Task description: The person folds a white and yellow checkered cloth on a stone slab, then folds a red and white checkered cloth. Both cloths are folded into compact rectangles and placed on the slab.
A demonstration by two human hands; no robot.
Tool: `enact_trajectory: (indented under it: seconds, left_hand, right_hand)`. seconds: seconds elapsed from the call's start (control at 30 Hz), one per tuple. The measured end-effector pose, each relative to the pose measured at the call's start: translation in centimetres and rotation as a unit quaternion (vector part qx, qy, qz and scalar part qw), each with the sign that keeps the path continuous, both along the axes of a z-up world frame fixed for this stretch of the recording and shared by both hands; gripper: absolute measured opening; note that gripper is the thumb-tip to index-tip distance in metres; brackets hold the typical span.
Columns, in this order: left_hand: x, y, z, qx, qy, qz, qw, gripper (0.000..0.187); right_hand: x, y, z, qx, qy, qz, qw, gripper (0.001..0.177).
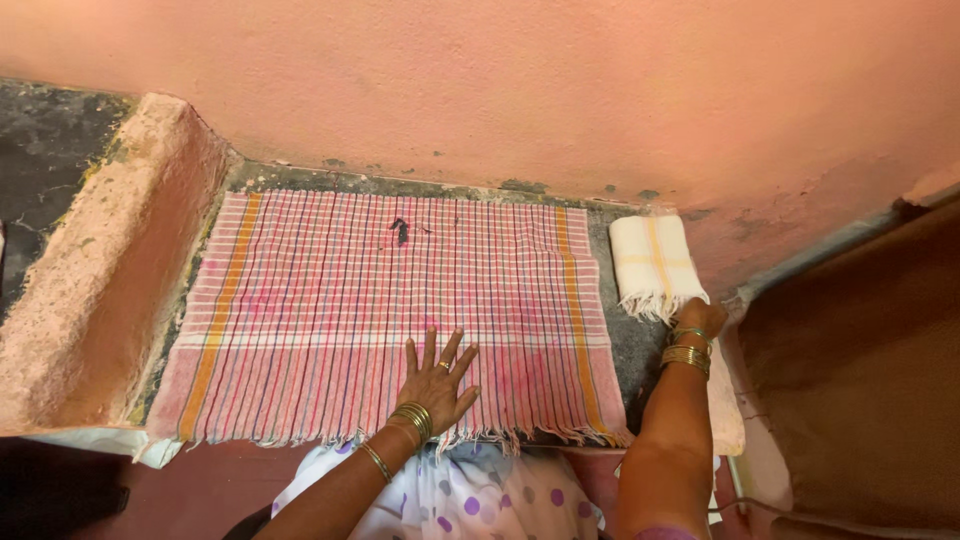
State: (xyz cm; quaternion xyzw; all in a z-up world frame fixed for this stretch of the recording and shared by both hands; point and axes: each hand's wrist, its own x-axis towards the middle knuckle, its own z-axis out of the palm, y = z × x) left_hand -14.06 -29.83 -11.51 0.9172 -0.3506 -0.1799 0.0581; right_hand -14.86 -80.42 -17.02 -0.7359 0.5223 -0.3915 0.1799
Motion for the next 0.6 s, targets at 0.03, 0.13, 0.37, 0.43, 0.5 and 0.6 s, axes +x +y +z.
enact_trajectory:
  seconds: [0.03, 0.13, 0.37, 0.43, 0.5, 0.6]
  left_hand:
    - [0.0, -0.1, 0.1, 0.0, -0.002, -0.001, 1.0, 0.075]
    - [-0.1, -0.2, 0.1, 0.005, -0.005, -0.004, 1.0, 0.075]
    - [0.1, -0.1, 0.1, 0.008, 0.011, -0.006, 1.0, 0.074]
    - [0.1, -0.1, 0.1, 0.004, 0.008, -0.006, 1.0, 0.074]
    - [0.1, 0.0, 0.1, 0.0, 0.004, -0.007, 1.0, 0.074]
    - [0.1, 0.1, -0.1, -0.005, -0.002, -0.009, 1.0, 0.073]
  right_hand:
    - [-0.1, 0.4, 0.4, -0.019, -0.002, 0.004, 1.0, 0.032]
    - [-0.5, 2.5, 1.6, -0.055, 0.045, 0.102, 0.992, 0.045]
    - [2.1, 8.1, 0.7, -0.022, 0.245, 0.232, 0.941, 0.07]
    - [3.4, 7.6, 1.6, 0.006, 0.252, 0.216, 0.943, 0.075]
    - [5.4, 8.0, 2.9, -0.012, 0.301, 0.176, 0.937, 0.081]
    - [8.7, 13.2, 3.9, -0.125, 0.358, 0.147, 0.914, 0.081]
